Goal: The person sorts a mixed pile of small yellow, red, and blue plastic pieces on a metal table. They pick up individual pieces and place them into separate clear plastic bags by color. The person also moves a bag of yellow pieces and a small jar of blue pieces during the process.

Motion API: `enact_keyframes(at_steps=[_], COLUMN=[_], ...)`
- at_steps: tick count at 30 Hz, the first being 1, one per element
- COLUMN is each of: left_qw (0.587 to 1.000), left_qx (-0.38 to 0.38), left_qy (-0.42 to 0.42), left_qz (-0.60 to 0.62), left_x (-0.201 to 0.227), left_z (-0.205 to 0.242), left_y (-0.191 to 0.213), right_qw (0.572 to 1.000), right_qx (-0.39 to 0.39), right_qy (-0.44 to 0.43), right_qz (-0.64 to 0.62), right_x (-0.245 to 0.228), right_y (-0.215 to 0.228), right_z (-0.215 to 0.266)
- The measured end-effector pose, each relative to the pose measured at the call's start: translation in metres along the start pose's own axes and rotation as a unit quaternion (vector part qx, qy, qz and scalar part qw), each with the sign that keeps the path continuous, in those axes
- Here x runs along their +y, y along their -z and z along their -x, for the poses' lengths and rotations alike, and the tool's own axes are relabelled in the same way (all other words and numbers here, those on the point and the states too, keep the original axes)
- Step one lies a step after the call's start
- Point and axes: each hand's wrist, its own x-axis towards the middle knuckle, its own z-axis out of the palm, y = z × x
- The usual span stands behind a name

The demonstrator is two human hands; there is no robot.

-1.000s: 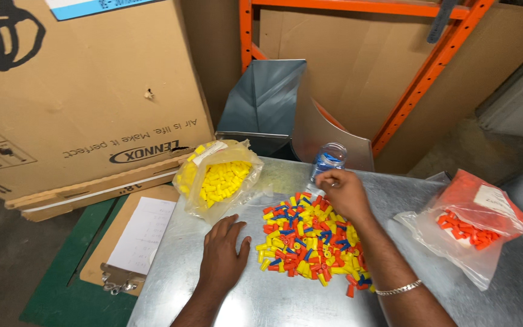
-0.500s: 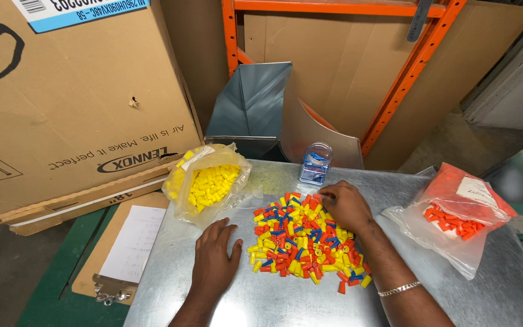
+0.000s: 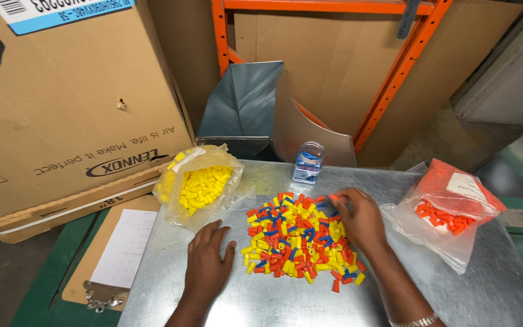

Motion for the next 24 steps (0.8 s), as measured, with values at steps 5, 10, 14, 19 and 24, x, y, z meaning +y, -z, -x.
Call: enact_keyframes(at_steps=[5, 10, 14, 19, 24], left_qw=[1.0, 1.0, 1.0, 1.0, 1.0], left_qx=[0.017, 0.025, 0.01, 0.007, 0.003], left_qy=[-0.01, -0.014, 0.005, 0.0, 0.001], left_qz=[-0.009, -0.011, -0.011, -0.004, -0.001], left_x=[-0.001, 0.002, 0.002, 0.004, 0.002], left_z=[0.0, -0.001, 0.0, -0.001, -0.001], left_y=[-0.003, -0.003, -0.001, 0.001, 0.0], right_qw=[0.99, 0.974, 0.977, 1.0, 0.981], right_qx=[0.104, 0.164, 0.209, 0.012, -0.104], right_qy=[-0.094, -0.106, -0.027, -0.016, -0.155], right_qz=[-0.017, 0.112, 0.037, -0.009, 0.046], right_x=[0.145, 0.224, 0.174, 0.055, 0.011], right_y=[0.021, 0.05, 0.036, 0.025, 0.006], right_z=[0.01, 0.015, 0.026, 0.022, 0.0])
